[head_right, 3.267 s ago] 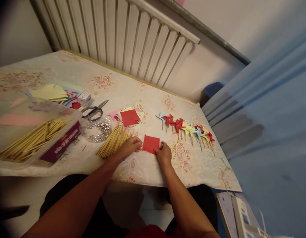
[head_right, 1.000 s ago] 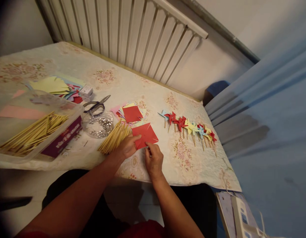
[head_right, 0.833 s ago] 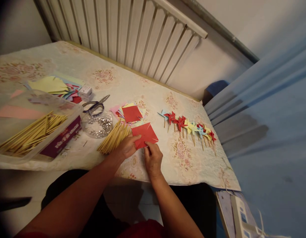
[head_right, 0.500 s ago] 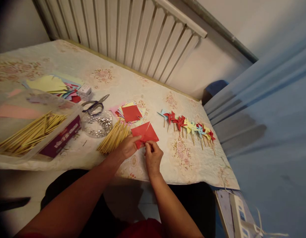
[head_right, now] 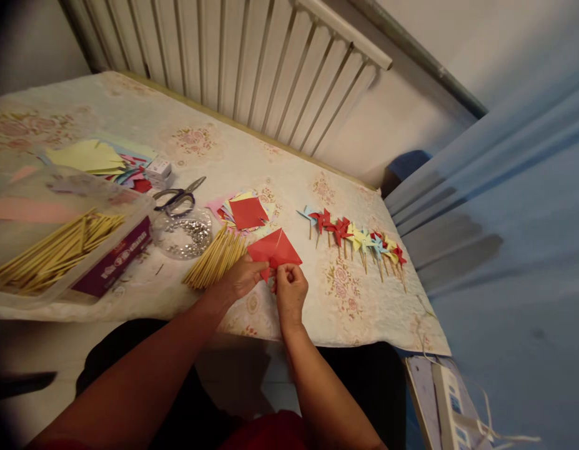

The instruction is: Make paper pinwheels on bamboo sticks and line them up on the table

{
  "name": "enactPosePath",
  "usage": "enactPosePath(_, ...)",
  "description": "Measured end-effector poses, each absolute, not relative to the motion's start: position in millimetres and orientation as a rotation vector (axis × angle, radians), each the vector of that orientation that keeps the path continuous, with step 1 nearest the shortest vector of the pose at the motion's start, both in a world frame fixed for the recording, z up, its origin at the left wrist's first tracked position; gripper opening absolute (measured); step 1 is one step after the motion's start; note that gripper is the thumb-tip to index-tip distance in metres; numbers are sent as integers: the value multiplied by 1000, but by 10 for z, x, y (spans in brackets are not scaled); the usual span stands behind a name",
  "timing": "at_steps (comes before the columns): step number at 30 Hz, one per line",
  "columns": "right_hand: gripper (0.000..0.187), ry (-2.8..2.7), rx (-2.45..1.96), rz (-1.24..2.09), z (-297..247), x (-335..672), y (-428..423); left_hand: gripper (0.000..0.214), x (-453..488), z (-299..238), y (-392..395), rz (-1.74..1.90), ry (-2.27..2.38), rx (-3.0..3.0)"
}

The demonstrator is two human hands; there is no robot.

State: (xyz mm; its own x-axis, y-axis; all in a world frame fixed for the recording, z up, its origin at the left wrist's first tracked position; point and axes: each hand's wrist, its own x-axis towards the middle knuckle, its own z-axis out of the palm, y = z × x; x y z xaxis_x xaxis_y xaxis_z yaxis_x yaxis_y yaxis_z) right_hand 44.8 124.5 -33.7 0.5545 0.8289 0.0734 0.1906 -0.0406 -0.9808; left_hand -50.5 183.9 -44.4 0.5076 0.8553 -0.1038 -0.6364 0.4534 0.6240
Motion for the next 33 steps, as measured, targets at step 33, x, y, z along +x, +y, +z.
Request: enactPosePath(33,17,-844,-1736,553,-375,497,1293,14,-373,-757,1875,1032,606,786)
